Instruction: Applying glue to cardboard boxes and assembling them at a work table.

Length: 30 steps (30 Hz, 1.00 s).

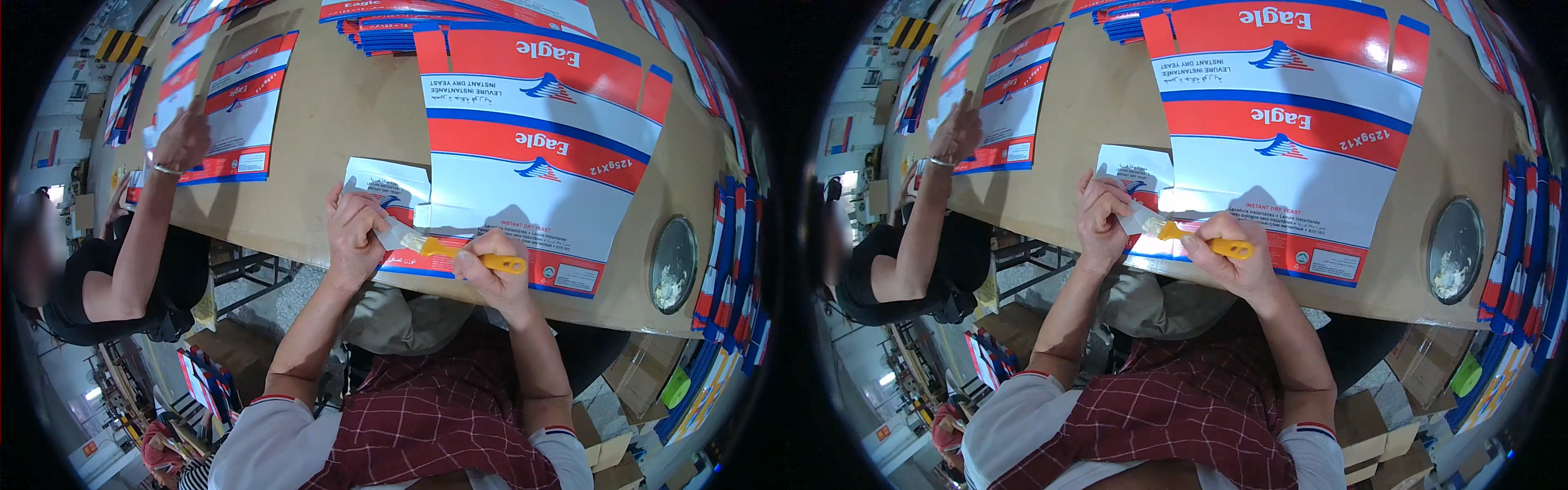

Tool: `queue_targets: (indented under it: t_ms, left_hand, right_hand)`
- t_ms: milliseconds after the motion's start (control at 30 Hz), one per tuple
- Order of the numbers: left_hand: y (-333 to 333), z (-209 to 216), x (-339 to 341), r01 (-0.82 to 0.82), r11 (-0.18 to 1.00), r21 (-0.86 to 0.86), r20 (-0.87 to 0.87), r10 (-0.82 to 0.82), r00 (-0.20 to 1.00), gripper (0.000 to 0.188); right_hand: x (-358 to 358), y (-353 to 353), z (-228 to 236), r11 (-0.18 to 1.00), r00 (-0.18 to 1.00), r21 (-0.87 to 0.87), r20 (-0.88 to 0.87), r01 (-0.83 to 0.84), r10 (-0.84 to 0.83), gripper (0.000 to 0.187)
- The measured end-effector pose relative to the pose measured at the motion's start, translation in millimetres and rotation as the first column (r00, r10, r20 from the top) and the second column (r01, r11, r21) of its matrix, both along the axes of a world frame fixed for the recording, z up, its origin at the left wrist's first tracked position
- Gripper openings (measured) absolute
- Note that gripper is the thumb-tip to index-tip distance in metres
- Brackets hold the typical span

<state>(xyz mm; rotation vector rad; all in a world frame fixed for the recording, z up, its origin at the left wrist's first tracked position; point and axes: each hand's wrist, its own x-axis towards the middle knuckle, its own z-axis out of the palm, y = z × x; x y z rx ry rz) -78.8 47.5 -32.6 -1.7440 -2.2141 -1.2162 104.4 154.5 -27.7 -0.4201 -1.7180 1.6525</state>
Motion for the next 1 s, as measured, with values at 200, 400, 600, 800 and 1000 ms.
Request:
queue_targets:
  t_ms: [200,400,600,800,1000]
  left_hand:
    - [2.4,2.8,1.6,-0.001,1.000,0.022,0.017,0.001,1.000,0.027]
    - [0.9,1.3,0.2,0.001,1.000,0.014,0.008,-0.001,1.000,0.027]
    - [1.2,-0.5,-0.5,0.005,1.000,0.021,0.015,-0.006,1.000,0.027]
    - [0.2,1.4,-0.3,0.000,1.000,0.005,0.003,0.000,1.000,0.027]
    - [0.3,0.1,1.1,0.002,1.000,0.008,-0.015,-0.002,1.000,0.026]
  right_hand:
    - [0.2,0.3,-5.0,0.997,0.996,0.022,-0.031,0.079,-0.078,0.019]
    - [1.7,1.0,-1.0,0.994,0.998,-0.102,0.057,0.041,-0.035,0.018]
    - [-0.5,3.2,3.8,0.960,0.992,-0.264,-0.059,0.090,-0.109,0.018]
    - [-2.0,3.3,7.1,0.944,0.995,-0.327,-0.055,0.055,-0.077,0.019]
    - [-4.0,7.1,12.2,0.974,0.991,-0.225,0.124,-0.027,0.056,0.019]
